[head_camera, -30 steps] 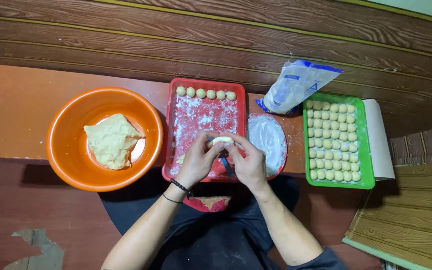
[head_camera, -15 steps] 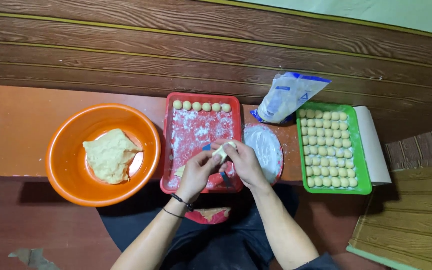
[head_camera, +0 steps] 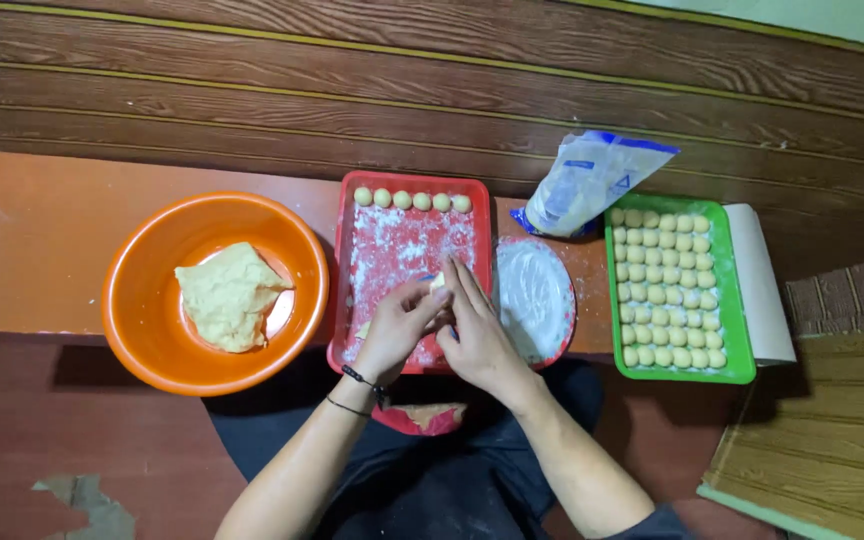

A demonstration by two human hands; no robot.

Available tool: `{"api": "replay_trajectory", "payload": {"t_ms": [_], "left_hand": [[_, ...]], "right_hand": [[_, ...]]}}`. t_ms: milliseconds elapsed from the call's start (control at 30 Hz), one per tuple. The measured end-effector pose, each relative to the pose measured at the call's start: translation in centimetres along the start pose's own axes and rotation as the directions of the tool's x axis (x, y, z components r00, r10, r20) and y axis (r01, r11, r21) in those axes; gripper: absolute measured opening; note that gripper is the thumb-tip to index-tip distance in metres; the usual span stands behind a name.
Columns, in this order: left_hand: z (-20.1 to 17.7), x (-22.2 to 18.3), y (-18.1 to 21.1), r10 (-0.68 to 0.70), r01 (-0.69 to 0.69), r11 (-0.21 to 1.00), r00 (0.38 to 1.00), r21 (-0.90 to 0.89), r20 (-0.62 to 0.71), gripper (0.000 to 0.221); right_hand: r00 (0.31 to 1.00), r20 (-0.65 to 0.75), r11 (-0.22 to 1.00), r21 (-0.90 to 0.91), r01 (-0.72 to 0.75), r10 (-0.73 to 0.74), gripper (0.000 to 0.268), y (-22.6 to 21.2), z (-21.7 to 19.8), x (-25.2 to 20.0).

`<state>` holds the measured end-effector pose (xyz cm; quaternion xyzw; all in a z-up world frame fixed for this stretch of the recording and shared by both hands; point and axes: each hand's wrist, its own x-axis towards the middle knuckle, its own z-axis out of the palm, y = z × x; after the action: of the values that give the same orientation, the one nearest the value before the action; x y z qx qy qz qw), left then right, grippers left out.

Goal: The person uses a plastic scraper to cut small pieces of dough from a larger mass, then rolls each piece into a ball and places it in a tray.

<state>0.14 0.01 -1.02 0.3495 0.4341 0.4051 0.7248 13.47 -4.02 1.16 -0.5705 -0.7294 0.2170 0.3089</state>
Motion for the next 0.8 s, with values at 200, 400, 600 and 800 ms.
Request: {"api": "replay_trajectory", "payload": {"t_ms": [200,400,600,800], "left_hand": [[0.7,-0.7,1.2,0.036,-0.027,0.993,0.996,-0.111,0.083,0.036],[-0.3,-0.8,1.6,0.042,-0.050,0.997,0.991,0.056,0.127,0.025],[-0.2,-0.2,0.1,0.044,-0.049,0.998,0.991,0.039,0.125,0.037],[-0.1,-1.2,0.5,0.015,-0.014,1.000,0.997,-0.013,0.074,0.030]], "right_hand": [[0.986,-0.012,0.791,0.599,-0.126,0.166,0.061,1.2,-2.9,0.7],[0.923,0.054,0.816,0.450,-0.362,0.380,0.035,0.0,-1.8,0.8],[0.905,-0.010,0.761,0.545,-0.352,0.425,0.030,0.1,-1.1,1.4],[0.910,0.166,0.512,0.781,-0.357,0.381,0.026,3.7,-0.5,1.7]]}}
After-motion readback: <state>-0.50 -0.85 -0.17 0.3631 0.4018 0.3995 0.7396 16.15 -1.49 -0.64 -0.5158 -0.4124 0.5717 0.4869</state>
